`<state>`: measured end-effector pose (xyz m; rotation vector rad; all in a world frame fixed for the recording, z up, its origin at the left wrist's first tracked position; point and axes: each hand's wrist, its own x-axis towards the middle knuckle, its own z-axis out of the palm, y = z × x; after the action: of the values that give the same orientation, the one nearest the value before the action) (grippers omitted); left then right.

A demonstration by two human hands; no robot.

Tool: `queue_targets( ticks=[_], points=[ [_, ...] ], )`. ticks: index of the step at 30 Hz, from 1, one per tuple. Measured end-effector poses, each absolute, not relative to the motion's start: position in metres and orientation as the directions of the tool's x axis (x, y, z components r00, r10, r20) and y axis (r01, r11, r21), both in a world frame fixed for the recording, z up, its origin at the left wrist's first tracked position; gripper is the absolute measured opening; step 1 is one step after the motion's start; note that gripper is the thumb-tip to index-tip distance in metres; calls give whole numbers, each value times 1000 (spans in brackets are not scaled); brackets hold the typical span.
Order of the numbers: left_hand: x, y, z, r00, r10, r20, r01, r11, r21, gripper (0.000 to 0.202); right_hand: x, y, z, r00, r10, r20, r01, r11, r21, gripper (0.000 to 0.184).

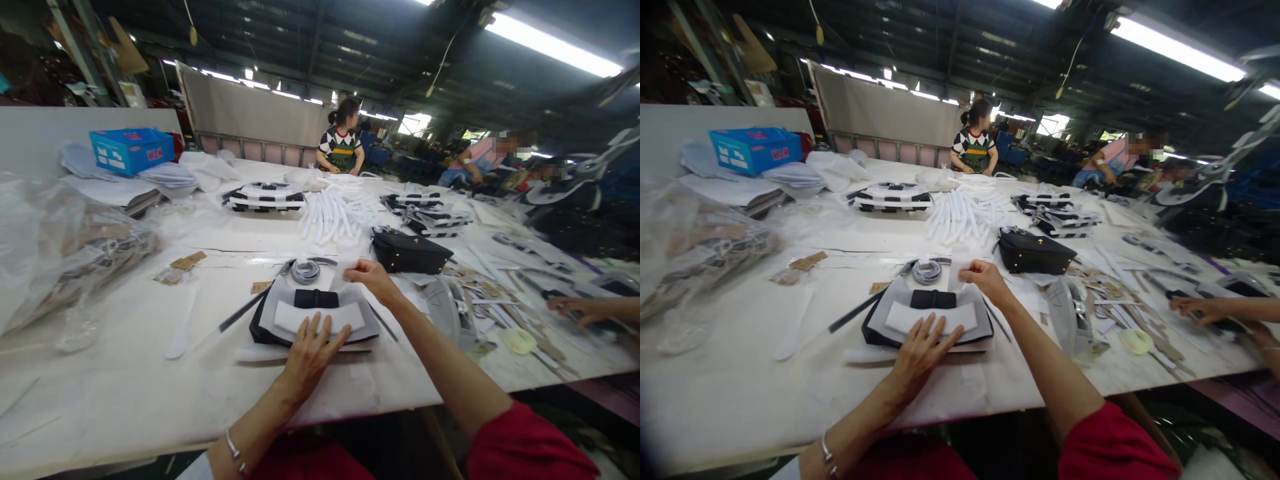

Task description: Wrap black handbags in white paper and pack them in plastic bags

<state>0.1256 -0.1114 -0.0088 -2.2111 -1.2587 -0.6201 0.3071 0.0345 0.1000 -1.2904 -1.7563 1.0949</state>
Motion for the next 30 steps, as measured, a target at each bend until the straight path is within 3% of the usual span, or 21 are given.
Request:
queue_targets(
  ticks=[3,6,9,11,14,18,21,23,27,30],
  points=[
    [125,-111,-9,459,640,616,875,-443,-192,59,322,-10,100,-289,944,160,456,283,-844,24],
    [124,-110,-14,464,635,617,868,-465,-174,54,334,-50,84,-431,846,315,614,531,-584,15],
    [124,-108,-17,469,626,623,860,-483,-163,40,341,-76,63,-588,664,462,575,745,-338,19],
    [123,-108,-16,464,631,621,867,-468,-173,37,341,-85,54,-615,589,524,555,796,-243,26],
    [122,-109,-9,461,648,606,873,-456,-176,43,338,-93,50,-604,558,569,569,802,-183,29],
    [121,-111,0,489,684,541,856,-495,-148,57,345,-108,57,-592,552,587,562,805,-191,28],
    [121,-111,2,499,691,523,850,-509,-137,58,362,-127,60,-556,636,536,598,753,-273,18],
    [120,-111,2,502,691,520,847,-514,-136,58,372,-139,56,-608,679,411,615,730,-298,14],
    [120,-111,3,509,693,510,843,-521,-134,59,373,-151,38,-735,672,83,643,731,-228,17],
    [120,-111,5,513,695,503,841,-524,-135,60,361,-142,26,-744,668,-4,659,733,-169,18]
  ],
)
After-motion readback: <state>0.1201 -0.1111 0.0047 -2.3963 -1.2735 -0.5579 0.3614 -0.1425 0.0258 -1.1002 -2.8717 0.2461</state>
